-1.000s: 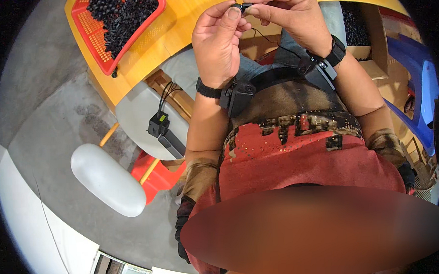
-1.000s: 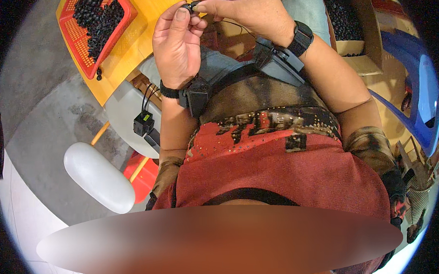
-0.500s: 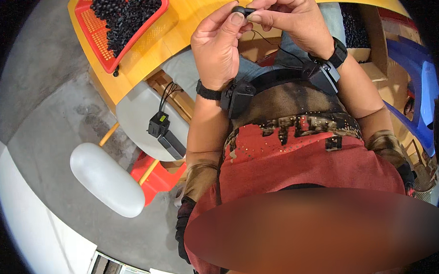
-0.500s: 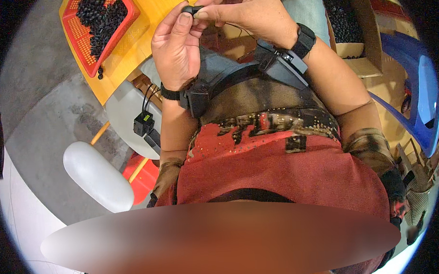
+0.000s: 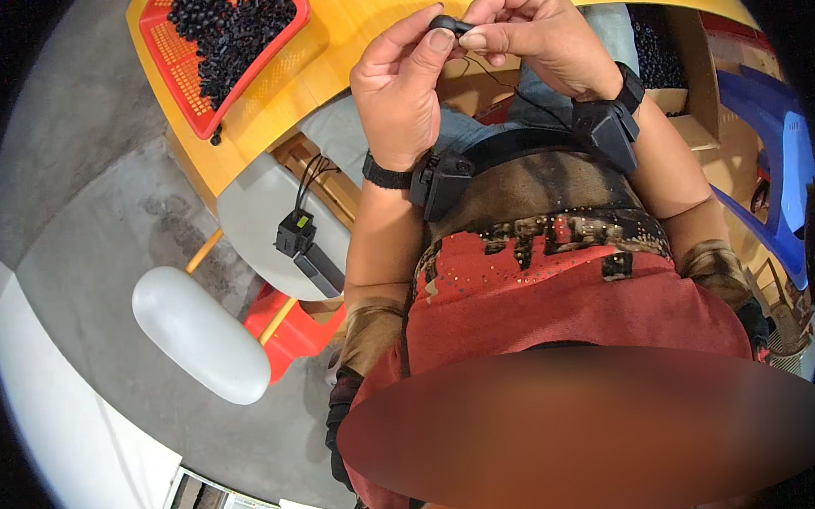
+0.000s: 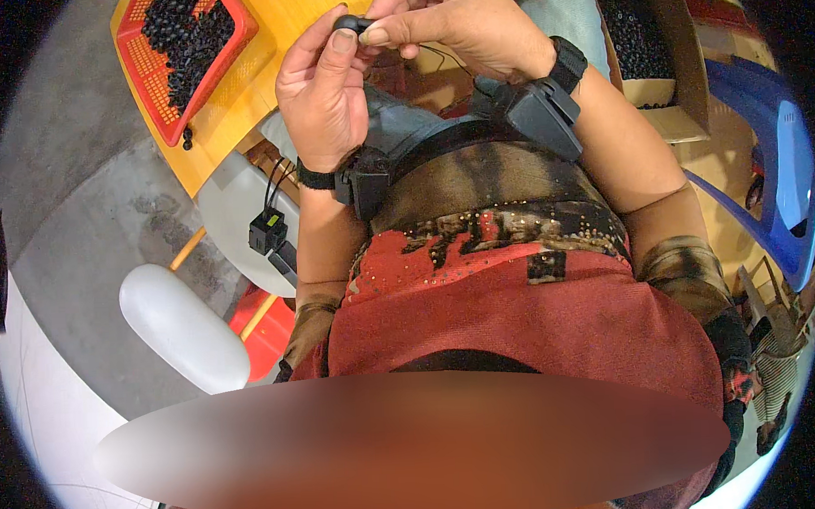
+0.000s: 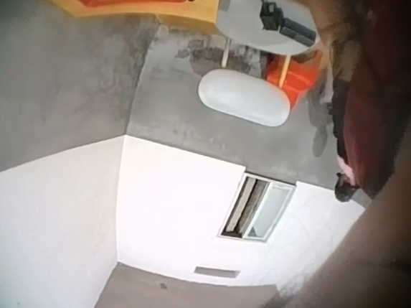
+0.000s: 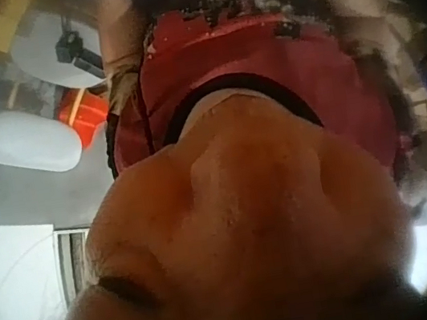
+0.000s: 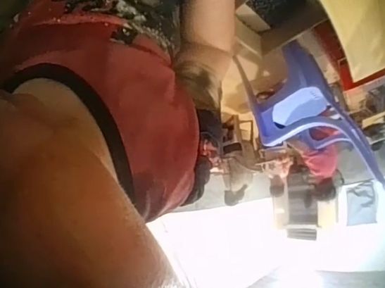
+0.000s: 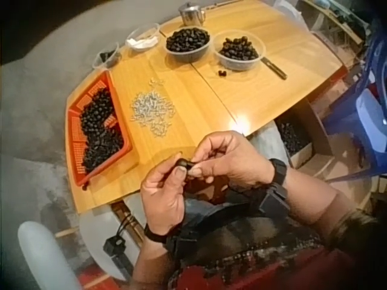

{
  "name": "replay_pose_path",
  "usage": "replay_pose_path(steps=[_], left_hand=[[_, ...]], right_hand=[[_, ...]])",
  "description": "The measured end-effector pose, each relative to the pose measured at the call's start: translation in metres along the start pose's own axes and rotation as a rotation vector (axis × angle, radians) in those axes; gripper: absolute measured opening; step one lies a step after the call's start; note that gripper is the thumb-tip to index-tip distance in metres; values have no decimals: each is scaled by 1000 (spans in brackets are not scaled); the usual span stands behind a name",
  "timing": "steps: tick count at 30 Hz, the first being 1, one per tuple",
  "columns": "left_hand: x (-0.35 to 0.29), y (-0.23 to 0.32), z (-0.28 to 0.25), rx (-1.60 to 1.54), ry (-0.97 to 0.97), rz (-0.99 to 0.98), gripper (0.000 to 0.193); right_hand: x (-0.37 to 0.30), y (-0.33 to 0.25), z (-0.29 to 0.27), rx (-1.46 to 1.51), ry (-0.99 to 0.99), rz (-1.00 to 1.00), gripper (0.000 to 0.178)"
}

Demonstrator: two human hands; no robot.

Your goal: The person assembles a small black component by hand, inserting a silver pin into a plastic housing.

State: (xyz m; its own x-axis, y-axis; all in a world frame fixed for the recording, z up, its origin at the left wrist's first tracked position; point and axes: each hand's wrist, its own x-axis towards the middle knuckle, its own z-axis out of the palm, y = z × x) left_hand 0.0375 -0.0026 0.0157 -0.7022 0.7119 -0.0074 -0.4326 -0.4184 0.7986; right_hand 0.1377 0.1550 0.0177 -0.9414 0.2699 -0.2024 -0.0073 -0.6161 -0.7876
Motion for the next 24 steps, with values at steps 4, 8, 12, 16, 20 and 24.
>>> replay_pose_path(steps=[4, 8, 12, 16, 20, 24], left_hand=[[-1, 2, 2, 120, -4, 47, 28], [0, 5, 5, 214, -25, 89, 28], [0, 7, 0, 203, -35, 60, 26], [4, 1, -3, 138, -107, 43, 29], [2, 0, -4, 31, -111, 51, 28], [3, 0, -4, 3, -137, 59, 26]], right_hand=[[3, -1, -5, 92, -58, 76, 10], [7, -2, -9, 110, -118, 94, 10], [10, -6, -6, 62, -124, 91, 10], [39, 22, -25, -41, -559, -568, 17], [38, 16, -20, -66, -588, -559, 24], [17, -14, 0, -51, -303, -89, 35]])
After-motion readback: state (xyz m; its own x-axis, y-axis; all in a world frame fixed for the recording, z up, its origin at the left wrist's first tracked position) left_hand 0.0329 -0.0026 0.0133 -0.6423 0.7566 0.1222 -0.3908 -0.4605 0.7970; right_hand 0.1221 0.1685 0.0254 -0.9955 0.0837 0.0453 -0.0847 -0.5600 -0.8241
